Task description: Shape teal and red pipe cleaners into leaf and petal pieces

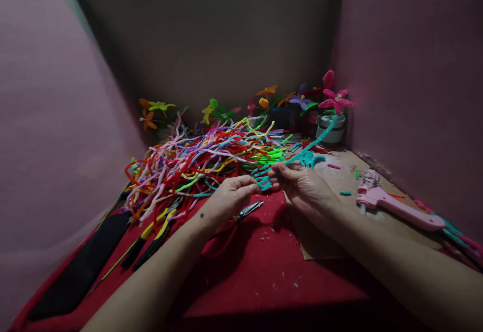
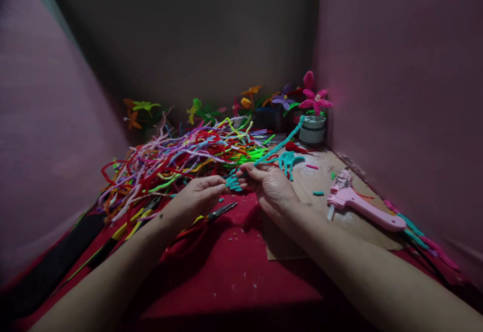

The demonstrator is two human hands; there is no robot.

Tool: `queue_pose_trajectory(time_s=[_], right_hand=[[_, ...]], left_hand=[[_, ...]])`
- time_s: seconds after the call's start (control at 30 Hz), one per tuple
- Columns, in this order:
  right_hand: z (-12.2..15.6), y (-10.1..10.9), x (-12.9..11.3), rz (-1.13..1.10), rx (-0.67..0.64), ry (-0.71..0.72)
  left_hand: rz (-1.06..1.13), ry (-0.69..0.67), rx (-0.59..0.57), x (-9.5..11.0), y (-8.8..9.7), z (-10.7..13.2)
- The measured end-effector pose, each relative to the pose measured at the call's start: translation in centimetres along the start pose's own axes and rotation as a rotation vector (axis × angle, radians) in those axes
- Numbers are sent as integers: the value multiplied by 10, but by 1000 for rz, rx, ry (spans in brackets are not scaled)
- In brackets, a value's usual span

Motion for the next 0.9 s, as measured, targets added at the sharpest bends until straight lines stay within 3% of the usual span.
queue_pose_trajectory(time_s=[0.23, 0.37, 0.5, 0.67, 0.8, 0.9], right_hand=[[-6, 10, -6, -1, 73, 20], [-8, 12, -9, -9, 81, 4], [-9, 17, -13, -12, 144, 13], [-9, 18, -16, -74, 153, 31], [-11, 24, -18, -167, 230, 35], [-11, 21, -16, -237, 243, 25]], left_hand=[[-59, -1, 45, -5, 7, -4], [-228, -118, 142, 5, 15, -3], [-235, -93, 146, 8, 19, -1], [13, -105, 128, 7, 37, -3], [332, -160, 277, -1, 71, -10], [419, -135, 294, -11, 69, -15]])
Point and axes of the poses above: each hand's wrist, its own z-axis away from the middle knuckle, its own y-axis out of the back of the hand, x = y × z, the point moved 9 cm from there along -z, towards the middle knuckle, and after that the axes turned 9 degrees about y, right-handed, at the moved point
